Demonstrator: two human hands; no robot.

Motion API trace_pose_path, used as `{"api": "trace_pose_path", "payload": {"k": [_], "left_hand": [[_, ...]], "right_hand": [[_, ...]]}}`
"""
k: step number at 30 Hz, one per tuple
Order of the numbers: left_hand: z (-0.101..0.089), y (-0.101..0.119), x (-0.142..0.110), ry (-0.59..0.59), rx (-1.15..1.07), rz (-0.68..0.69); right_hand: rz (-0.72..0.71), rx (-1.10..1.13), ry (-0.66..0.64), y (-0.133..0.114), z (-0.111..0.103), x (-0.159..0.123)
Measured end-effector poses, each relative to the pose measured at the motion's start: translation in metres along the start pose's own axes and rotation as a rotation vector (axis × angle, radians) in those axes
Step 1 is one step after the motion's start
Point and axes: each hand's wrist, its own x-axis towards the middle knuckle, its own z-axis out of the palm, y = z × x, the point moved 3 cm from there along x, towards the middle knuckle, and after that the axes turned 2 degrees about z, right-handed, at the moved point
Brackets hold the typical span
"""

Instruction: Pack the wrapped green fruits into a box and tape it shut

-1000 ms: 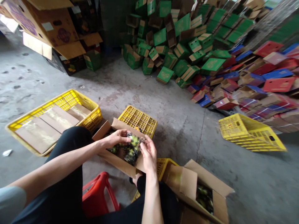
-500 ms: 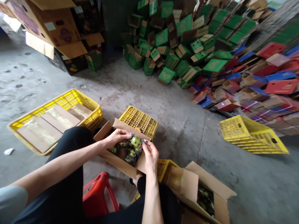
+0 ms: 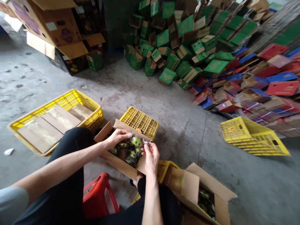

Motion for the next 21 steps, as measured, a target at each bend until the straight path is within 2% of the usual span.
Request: {"api": "trace_pose_path", "payload": {"k": [4, 7, 10, 12, 14, 16, 21], "left_hand": [[0.001, 0.002, -0.002, -0.049, -0.019, 0.015], [0.001, 0.0, -0.003, -0.095, -0.059, -0.03], [-0.001, -0.005, -0.002, -0.097, -0.122, -0.125], [-0.001, -0.009, 0.0, -0.087, -0.189, -0.236], [-0.001, -0.013, 0.0, -0.09, -0.25, -0.35], [0.0, -0.015, 0.001, -0.1, -0.284, -0.409], [-0.001, -0.011, 0.0, -0.149, -0.251, -0.352]], "right_hand": [[-0.002, 0.072, -0.022, -0.001, 0.001, -0.002], [-0.031, 0.092, -0.021, -0.002, 0.001, -0.002], [-0.08, 0.081, 0.0, -0.004, -0.001, -0.002], [-0.109, 0.069, 0.006, -0.005, -0.001, -0.001], [-0.126, 0.05, -0.003, -0.005, -0.001, -0.002], [-0.144, 0.019, -0.031, -0.005, -0.001, -0.002], [-0.278, -0.092, -0.092, -0.008, 0.0, -0.005]]}}
